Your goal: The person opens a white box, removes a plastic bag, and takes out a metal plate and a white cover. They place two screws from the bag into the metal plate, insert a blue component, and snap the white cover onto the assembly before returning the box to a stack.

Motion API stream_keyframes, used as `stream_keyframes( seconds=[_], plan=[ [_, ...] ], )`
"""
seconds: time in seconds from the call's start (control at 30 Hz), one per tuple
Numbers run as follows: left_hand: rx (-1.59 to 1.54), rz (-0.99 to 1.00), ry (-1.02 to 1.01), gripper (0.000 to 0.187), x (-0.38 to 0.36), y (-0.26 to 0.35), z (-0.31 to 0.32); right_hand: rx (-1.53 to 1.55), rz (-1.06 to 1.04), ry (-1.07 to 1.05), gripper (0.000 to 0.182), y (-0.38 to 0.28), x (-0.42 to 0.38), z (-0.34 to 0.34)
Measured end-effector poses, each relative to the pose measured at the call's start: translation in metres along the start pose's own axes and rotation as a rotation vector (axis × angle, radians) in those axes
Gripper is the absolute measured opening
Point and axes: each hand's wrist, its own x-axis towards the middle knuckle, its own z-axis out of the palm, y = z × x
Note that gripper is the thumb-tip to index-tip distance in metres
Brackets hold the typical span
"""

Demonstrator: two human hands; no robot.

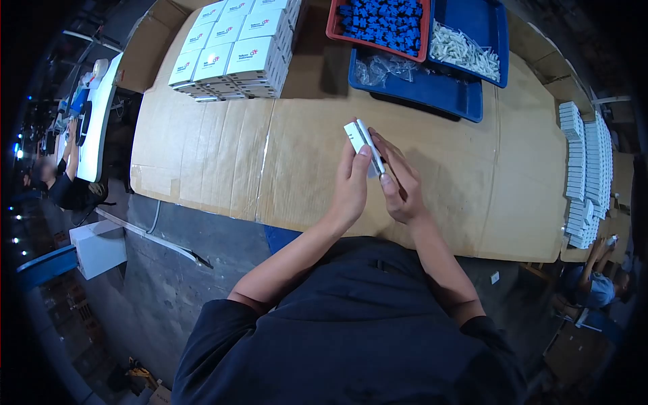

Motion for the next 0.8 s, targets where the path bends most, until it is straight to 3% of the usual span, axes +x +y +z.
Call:
stream_keyframes(
  seconds=[0.07, 0.13, 0.17, 0.27, 0.4, 0.57, 0.67, 0.8],
  plan=[
    [-0.002, 0.104, -0.037, 0.066, 0.0, 0.022, 0.003, 0.182, 0.118, 0.015, 0.049, 0.0, 0.0, -0.005],
    [0.19, 0.285, -0.141, 0.086, 0.006, 0.02, -0.006, 0.338, 0.267, 0.094, 0.05, -0.002, 0.002, -0.007],
    [0.286, 0.374, -0.195, 0.097, 0.009, 0.018, -0.011, 0.399, 0.431, 0.075, 0.053, -0.006, 0.004, -0.014],
    [0.47, 0.408, -0.316, 0.112, 0.011, 0.012, -0.021, 0.623, 0.609, 0.039, 0.058, -0.019, 0.011, -0.022],
    [0.618, 0.499, -0.394, 0.102, 0.011, 0.015, -0.024, 0.515, 0.591, 0.028, 0.051, -0.02, 0.012, -0.022],
    [0.32, 0.263, -0.213, 0.076, 0.003, 0.025, -0.015, 0.446, 0.516, 0.058, 0.062, -0.024, 0.013, -0.01],
    [0.19, 0.13, -0.182, 0.063, 0.003, 0.029, -0.012, 0.29, 0.291, 0.04, 0.063, -0.019, 0.007, -0.005],
    [0.177, 0.079, -0.163, 0.061, -0.001, 0.039, -0.005, 0.098, 0.175, 0.049, 0.058, -0.021, 0.002, -0.001]
  ],
)
